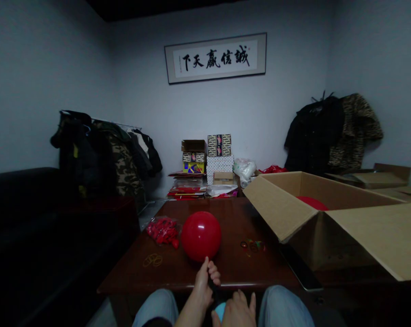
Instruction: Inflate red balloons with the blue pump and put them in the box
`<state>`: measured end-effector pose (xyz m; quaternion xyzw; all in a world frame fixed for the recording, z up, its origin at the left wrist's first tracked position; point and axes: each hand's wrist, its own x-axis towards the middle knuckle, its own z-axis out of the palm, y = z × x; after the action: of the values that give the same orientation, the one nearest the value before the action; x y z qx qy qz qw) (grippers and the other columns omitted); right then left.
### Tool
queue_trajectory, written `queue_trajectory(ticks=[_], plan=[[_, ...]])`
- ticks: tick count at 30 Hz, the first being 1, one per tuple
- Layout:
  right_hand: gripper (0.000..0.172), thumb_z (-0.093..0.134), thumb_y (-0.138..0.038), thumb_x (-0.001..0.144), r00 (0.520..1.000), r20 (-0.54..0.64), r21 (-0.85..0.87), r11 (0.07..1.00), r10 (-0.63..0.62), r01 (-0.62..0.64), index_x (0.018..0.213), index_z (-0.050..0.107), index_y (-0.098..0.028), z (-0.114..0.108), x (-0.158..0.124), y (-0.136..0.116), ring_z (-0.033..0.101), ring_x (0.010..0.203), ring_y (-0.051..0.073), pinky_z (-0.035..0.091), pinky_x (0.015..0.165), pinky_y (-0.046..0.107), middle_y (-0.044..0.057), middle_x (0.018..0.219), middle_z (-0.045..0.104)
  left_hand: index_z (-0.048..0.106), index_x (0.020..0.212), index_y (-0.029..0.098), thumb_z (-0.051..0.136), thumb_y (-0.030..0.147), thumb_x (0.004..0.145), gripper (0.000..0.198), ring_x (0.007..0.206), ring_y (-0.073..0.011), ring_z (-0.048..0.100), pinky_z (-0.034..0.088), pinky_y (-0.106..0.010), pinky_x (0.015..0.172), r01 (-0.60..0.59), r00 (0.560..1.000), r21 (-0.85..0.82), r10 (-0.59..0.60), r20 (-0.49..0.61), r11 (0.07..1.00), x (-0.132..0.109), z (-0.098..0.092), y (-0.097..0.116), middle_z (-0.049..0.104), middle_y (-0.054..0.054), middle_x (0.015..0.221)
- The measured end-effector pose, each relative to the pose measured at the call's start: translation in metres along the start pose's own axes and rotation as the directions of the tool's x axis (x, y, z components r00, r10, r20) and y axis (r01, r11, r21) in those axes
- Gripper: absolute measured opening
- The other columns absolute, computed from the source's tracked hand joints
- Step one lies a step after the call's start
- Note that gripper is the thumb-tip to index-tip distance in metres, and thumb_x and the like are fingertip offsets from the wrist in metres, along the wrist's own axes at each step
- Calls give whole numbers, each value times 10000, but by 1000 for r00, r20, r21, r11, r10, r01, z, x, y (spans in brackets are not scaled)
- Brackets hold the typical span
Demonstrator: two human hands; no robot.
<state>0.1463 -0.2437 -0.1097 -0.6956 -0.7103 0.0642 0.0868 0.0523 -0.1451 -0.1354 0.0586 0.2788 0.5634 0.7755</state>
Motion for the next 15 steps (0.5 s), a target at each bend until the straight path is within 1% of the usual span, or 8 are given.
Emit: queue_trajectory(ticks=[2,4,5,9,12,15], plan=[[489,339,-418,805,999,-26,-11,1000,22,-23,965,681,-107,-2,6,-4,475,1174,328,191,1047,595,205,1174,602,373,653,198,532,416,824,319,370,-64,334,249,-180,386,37,998,43,-39,41,998,-3,-1,-3,335,69,481],[485,339,-422,807,999,-37,-13,999,39,-40,944,685,-112,-3,10,-8,495,1145,326,212,1038,588,201,1155,610,385,662,201,562,433,799,323,391,-76,370,297,-198,414,51,996,74,-56,68,996,-4,-1,-1,359,64,489],[484,341,-424,808,998,-39,-11,999,41,-41,940,686,-112,-2,12,-10,497,1141,326,217,1035,584,199,1150,613,387,664,201,575,439,789,327,393,-76,375,302,-200,420,52,996,83,-58,69,995,-4,-1,2,365,64,490],[514,315,-449,831,997,-66,1,1000,29,-29,957,682,-112,1,11,-15,481,1164,326,195,1050,568,199,1166,608,382,659,195,572,443,790,339,364,-55,332,238,-174,395,67,996,100,-73,56,993,0,0,8,350,72,473],[515,329,-463,829,995,-95,9,1000,21,-20,943,684,-107,0,5,-14,479,1165,333,177,1056,577,197,1137,624,371,646,194,533,425,820,332,344,-50,307,211,-169,381,26,999,107,-29,27,994,4,1,6,325,77,450],[488,386,-452,809,993,-120,-12,1000,0,-1,926,690,-88,0,-3,-7,496,1143,347,177,1049,602,209,1096,642,355,637,196,499,397,845,323,328,-48,293,186,-162,366,-14,999,76,16,-32,997,7,3,3,312,81,441]])
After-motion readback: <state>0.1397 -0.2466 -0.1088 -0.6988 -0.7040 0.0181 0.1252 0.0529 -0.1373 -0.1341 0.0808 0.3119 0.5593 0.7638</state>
